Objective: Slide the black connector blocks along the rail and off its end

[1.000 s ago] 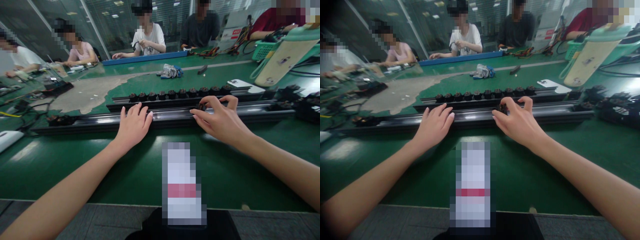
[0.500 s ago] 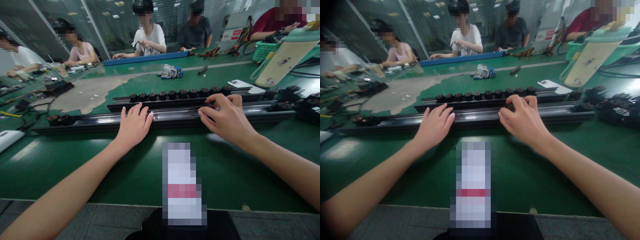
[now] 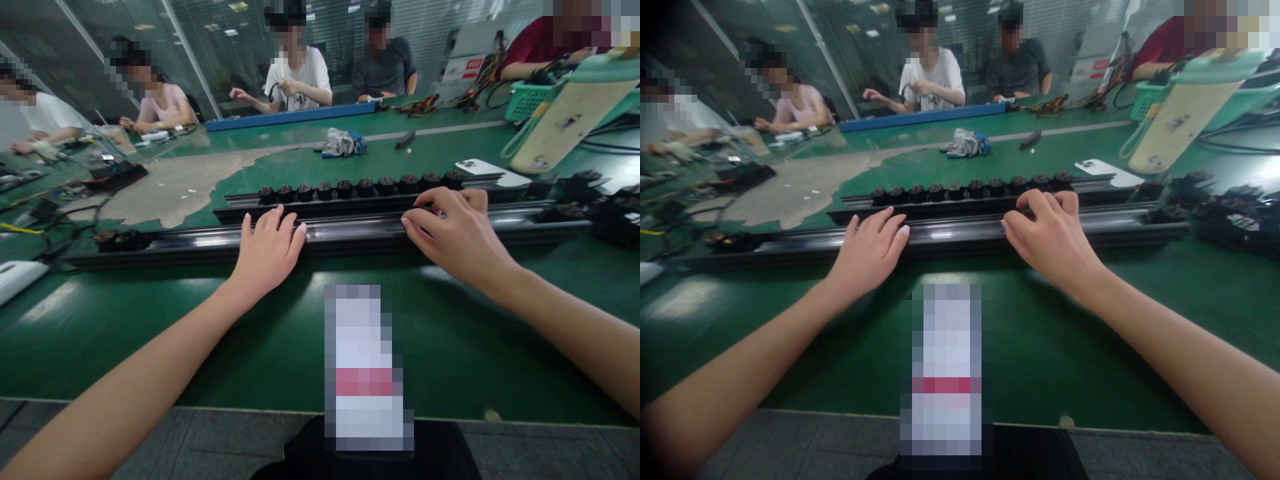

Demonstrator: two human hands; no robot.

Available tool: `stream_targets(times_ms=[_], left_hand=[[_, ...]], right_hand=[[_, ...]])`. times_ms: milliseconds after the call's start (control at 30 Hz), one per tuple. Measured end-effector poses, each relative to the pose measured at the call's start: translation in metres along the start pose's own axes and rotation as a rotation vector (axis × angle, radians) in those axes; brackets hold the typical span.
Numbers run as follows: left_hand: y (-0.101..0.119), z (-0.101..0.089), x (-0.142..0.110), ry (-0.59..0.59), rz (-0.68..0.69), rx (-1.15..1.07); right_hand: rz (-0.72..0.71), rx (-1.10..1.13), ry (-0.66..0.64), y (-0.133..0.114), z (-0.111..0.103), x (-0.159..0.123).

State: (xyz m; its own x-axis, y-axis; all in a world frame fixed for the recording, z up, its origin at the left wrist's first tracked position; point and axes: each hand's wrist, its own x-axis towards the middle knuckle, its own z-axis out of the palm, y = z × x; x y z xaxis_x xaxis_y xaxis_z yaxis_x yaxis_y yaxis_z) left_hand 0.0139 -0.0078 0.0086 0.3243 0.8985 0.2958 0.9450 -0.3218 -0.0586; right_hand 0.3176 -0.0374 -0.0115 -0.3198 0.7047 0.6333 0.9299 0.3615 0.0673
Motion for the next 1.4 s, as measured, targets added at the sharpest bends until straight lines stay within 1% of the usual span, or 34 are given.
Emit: stream_targets(times_ms=[200,400,1167,1400], left_hand=[[0.001,-0.001,-0.001,0.001,0.0,-0.005],[0.001,-0.002,-0.001,-0.003,-0.003,-0.008],[0.001,-0.002,-0.001,-0.002,-0.006,-0.022],[0.0,-0.001,-0.001,-0.01,-0.006,-0.022]], right_hand=[[0.035,0.01,-0.011,-0.001,-0.003,0.002],[0.032,0.029,-0.023,0.001,-0.006,0.002],[0.07,-0.021,0.007,0.009,-0.004,-0.001],[0.094,0.013,-0.021,0.011,-0.005,0.0]])
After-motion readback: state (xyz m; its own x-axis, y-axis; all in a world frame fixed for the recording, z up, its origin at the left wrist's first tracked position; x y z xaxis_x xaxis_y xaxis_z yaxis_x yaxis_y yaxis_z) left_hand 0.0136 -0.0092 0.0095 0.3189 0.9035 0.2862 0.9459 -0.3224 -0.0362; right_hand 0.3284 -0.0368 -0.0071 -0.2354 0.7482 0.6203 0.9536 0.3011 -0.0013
